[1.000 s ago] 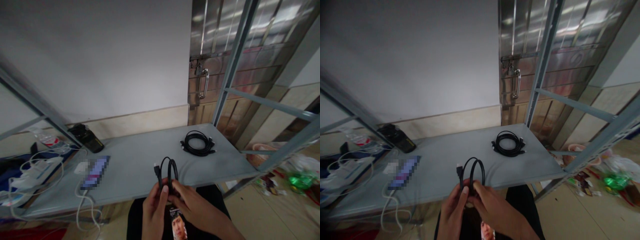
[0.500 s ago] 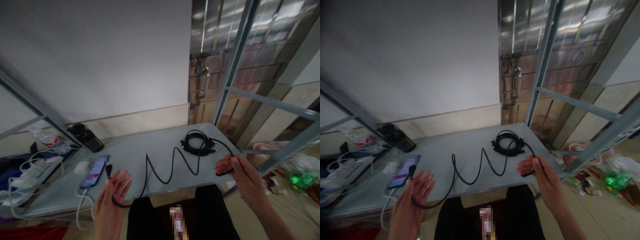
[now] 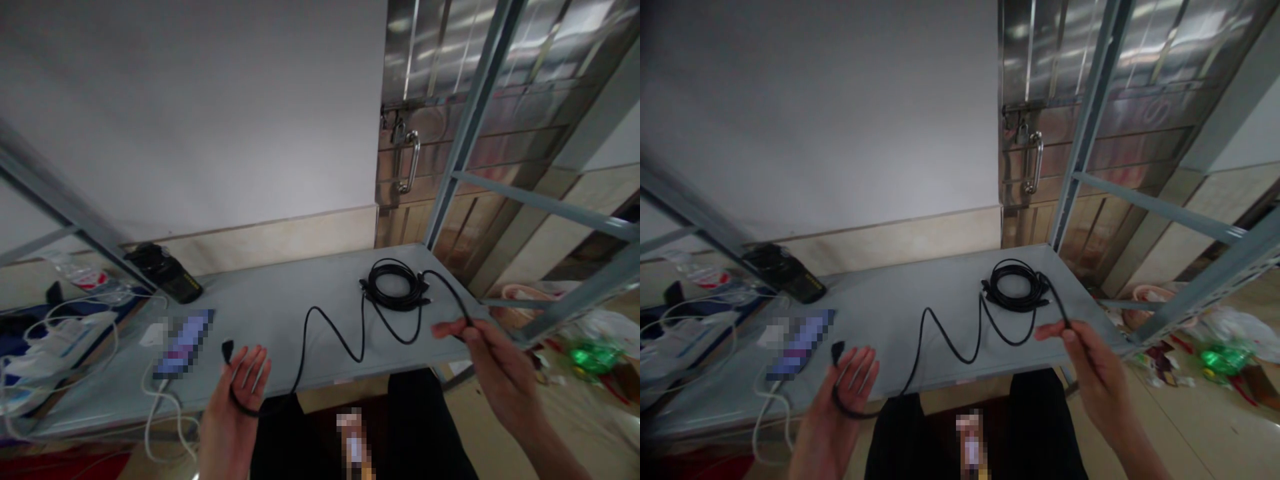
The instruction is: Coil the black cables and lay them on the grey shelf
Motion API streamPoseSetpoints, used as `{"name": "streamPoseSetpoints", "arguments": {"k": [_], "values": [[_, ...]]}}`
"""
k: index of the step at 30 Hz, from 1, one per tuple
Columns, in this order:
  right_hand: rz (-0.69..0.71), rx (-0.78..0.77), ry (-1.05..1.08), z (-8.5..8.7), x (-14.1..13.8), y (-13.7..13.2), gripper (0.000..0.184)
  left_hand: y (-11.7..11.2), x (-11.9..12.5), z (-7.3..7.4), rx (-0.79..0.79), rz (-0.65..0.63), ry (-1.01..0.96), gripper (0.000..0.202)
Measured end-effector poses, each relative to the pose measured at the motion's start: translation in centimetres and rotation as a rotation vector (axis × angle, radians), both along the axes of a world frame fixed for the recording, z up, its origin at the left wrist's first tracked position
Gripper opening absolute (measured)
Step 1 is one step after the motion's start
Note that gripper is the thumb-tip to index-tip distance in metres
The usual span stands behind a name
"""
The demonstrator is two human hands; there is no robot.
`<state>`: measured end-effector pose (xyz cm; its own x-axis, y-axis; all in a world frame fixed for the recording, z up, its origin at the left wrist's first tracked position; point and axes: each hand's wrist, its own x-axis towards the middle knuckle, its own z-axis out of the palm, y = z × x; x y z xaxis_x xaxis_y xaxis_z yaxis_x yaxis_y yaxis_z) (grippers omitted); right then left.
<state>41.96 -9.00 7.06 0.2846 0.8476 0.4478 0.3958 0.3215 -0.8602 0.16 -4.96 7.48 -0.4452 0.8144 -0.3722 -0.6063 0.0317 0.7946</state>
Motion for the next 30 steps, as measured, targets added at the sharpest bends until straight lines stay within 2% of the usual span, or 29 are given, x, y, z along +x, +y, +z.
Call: {"name": "streamPoseSetpoints", "arguments": {"k": [3,7,10,14,18,20,22,24,26,30], "values": [[0.281,-0.139,-0.053,-0.5,-5.3,0.4,0.033,-0.3,2.3,-0.7,0.032,-0.204,-0.08,0.035],[0.63,-0.181,-0.232,-2.1,-12.2,1.4,0.033,-0.5,5.1,-0.8,0.093,-0.387,-0.136,0.044],[0.75,-0.177,-0.361,-3.1,-15.9,1.9,0.044,-0.3,6.2,-0.2,0.117,-0.432,-0.16,0.039],[0.789,-0.143,-0.383,-3.7,-18.4,1.6,0.037,0.0,6.3,1.5,0.122,-0.489,-0.239,0.034],[0.75,-0.142,-0.359,-4.4,-18.6,1.7,0.018,-0.2,5.7,2.8,0.202,-0.579,-0.265,0.04],[0.747,-0.093,-0.434,-4.9,-18.4,2.3,0.02,-0.1,5.3,2.8,0.174,-0.656,-0.228,0.041],[0.74,-0.01,-0.603,-5.5,-18.1,3.5,0.022,0.4,4.9,2.2,0.153,-0.729,-0.126,0.044],[0.7,0.075,-0.787,-6.0,-17.7,4.9,0.023,1.4,4.5,1.1,0.164,-0.727,0.015,0.05],[0.639,0.134,-0.888,-6.5,-17.2,6.5,0.019,3.0,4.0,-0.4,0.183,-0.647,0.132,0.06],[0.567,0.182,-0.922,-7.2,-16.7,9.6,0.013,6.6,2.5,-3.9,0.205,-0.453,0.283,0.072]]}}
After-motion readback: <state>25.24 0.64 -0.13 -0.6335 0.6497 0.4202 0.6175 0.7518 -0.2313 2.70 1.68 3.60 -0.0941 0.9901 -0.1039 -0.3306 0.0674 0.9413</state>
